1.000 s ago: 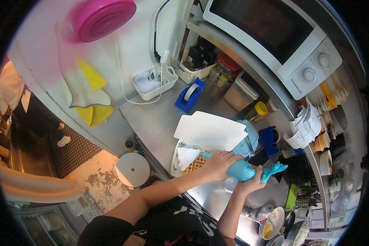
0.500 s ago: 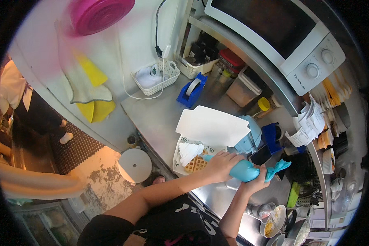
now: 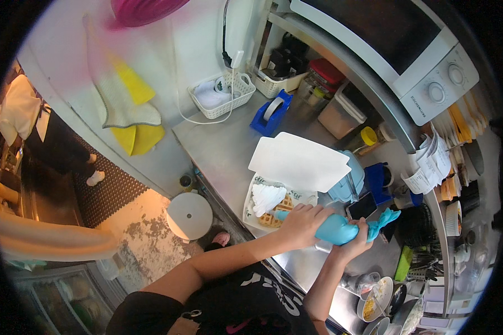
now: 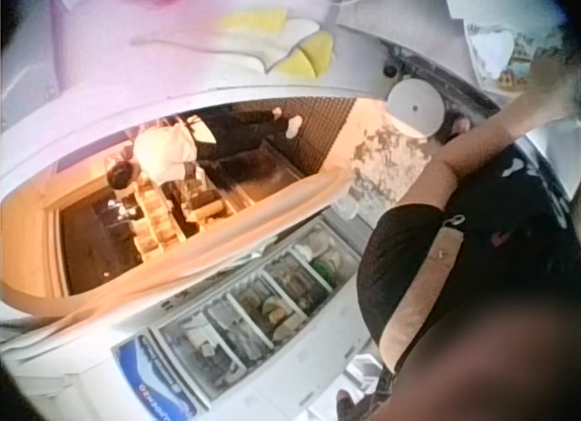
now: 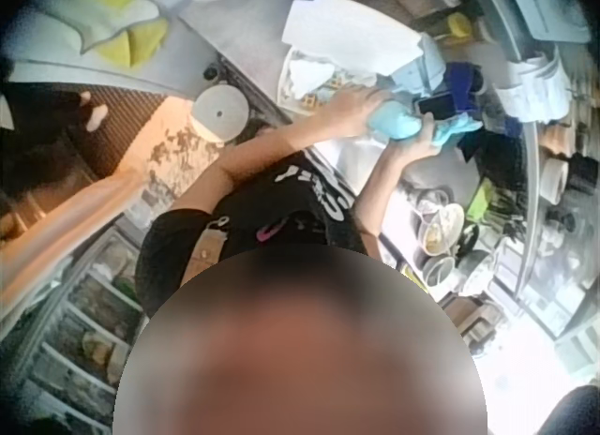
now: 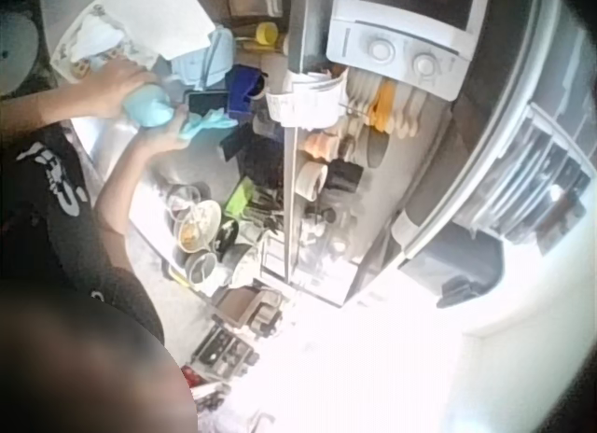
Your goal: The person places a waffle into a white takeout box, then pipes white cream and chocolate sauce onto it using squeeze bags. They sprinkle a topping from a small container and leave the box open on the counter.
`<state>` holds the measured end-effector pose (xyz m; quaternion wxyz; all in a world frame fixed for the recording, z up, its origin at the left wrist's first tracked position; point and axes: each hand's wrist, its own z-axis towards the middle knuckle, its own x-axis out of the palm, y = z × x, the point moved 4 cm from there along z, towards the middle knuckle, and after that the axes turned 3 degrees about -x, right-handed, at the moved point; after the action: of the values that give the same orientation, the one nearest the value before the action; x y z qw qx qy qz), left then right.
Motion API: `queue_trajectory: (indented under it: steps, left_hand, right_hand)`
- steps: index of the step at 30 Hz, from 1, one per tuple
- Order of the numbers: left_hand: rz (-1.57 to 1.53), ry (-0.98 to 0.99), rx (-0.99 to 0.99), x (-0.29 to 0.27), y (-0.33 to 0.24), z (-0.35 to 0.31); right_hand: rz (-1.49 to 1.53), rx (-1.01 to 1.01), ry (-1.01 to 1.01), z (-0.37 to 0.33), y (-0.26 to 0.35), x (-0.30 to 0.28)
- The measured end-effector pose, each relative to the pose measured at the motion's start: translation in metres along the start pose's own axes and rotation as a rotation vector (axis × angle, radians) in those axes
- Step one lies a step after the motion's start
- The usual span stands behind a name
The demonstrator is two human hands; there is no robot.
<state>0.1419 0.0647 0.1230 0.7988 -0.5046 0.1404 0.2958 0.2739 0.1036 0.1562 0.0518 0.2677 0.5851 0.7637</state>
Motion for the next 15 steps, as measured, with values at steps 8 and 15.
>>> queue_trajectory:
  steps: [8,15]
  left_hand:
    - [0.026,-0.048,-0.009,-0.0067,-0.0029,-0.0065]
    - [0.015,-0.041,-0.056,-0.0055,-0.0051,-0.0100]
  right_hand:
    - [0.001,0.029,0.079,-0.0005,-0.0001,0.0043]
    - [-0.012,0.039,0.099,-0.0023,0.0073,0.0078]
